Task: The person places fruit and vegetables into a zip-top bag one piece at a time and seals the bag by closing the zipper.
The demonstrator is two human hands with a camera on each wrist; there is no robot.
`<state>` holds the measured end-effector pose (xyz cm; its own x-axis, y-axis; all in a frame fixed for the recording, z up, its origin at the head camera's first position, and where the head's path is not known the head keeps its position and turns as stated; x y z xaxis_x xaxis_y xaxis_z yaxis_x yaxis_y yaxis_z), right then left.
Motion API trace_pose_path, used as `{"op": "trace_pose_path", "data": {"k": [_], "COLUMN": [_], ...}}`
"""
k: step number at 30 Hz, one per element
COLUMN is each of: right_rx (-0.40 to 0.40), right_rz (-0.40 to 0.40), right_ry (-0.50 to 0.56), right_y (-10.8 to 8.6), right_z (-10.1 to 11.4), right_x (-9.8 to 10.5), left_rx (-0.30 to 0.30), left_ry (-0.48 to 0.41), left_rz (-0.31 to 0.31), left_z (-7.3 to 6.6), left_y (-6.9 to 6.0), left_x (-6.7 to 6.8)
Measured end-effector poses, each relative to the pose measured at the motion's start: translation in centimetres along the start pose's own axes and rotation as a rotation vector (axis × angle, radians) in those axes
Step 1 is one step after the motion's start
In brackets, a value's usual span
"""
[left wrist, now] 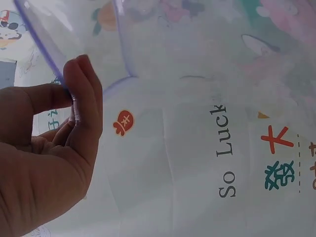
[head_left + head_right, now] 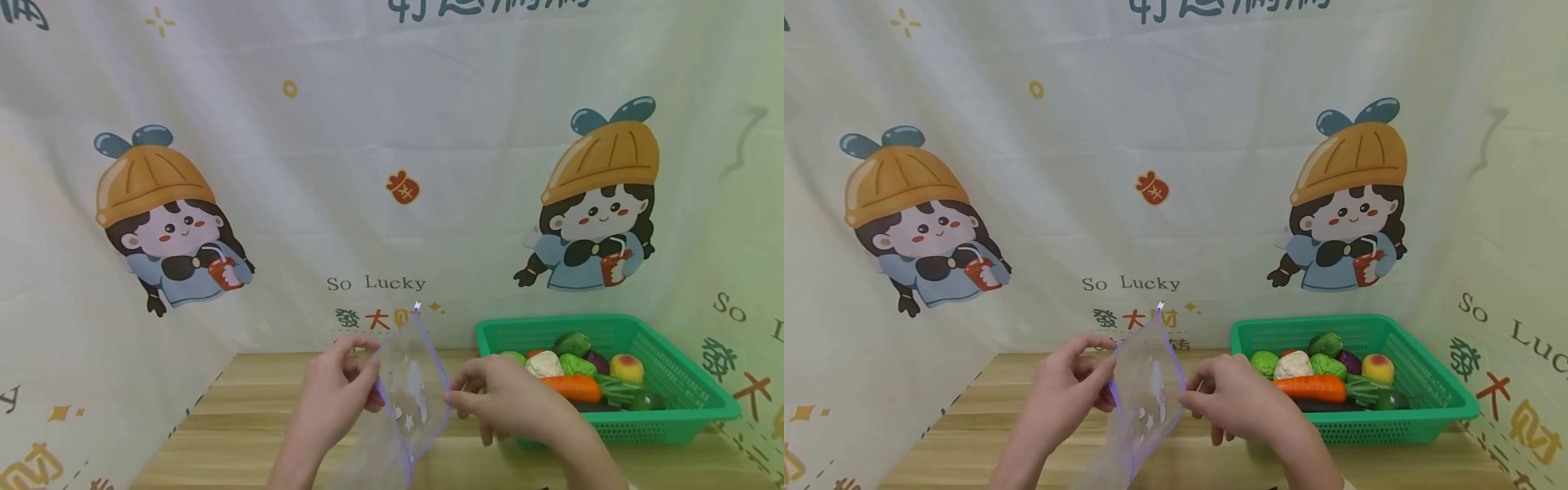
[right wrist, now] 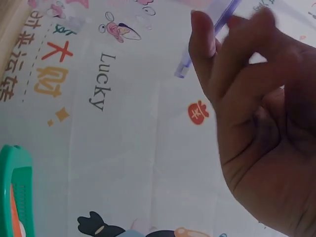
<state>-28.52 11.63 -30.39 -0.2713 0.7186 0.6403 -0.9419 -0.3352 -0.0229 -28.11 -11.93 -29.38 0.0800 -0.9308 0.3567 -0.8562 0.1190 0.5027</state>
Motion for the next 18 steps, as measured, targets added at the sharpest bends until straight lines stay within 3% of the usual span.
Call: {"op": "trace_pose_path", "data": {"k": [5, 8, 10, 13, 15, 17, 18], "right_rx": [0.069, 0.187, 0.312, 0.498, 0.587, 0.657, 0.686], "right_rz": [-0.160, -0.262, -0.336, -0.488, -0.574, -0.637, -0.661], "right_ry": [-0.172, -0.304, -0.382, -0.479, -0.505, -0.511, -0.508], "right_y": [0.5, 0.6, 0.5, -0.1, -0.4, -0.6, -0.7], "right_z": [0.1, 0.4, 0.9, 1.5, 1.7, 1.9, 1.9], "right_x": [0.1, 0.3, 0.2, -0.1, -0.4, -0.5, -0.6], "left_rx": [0.005, -0.031, -0.076, -0.156, -0.198, -0.227, -0.236], "left_ry": [0.004, 0.035, 0.060, 0.134, 0.212, 0.259, 0.266], "left_rz": [0.101, 0.121, 0.051, -0.130, -0.218, -0.212, -0.175], "left_z": [-0.3, -0.5, -0.7, -1.0, -1.1, -1.2, -1.3], "left_y": [-0.3, -0.3, -0.2, 0.0, 0.0, 0.1, 0.1], "left_x": [0.0, 0.3, 0.8, 1.8, 2.4, 2.7, 2.7]}}
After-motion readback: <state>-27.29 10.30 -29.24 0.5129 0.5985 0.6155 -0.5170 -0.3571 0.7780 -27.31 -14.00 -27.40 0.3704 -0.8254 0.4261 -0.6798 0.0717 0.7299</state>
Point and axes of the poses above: each hand's wrist, its own y-axis towards the middle knuckle, its own x-axis out of the back of the hand, z = x × y, the point moved 4 cm from there along y, towards the middle knuckle, and after that the axes turned 12 degrees about -x, right-handed, at the moved point
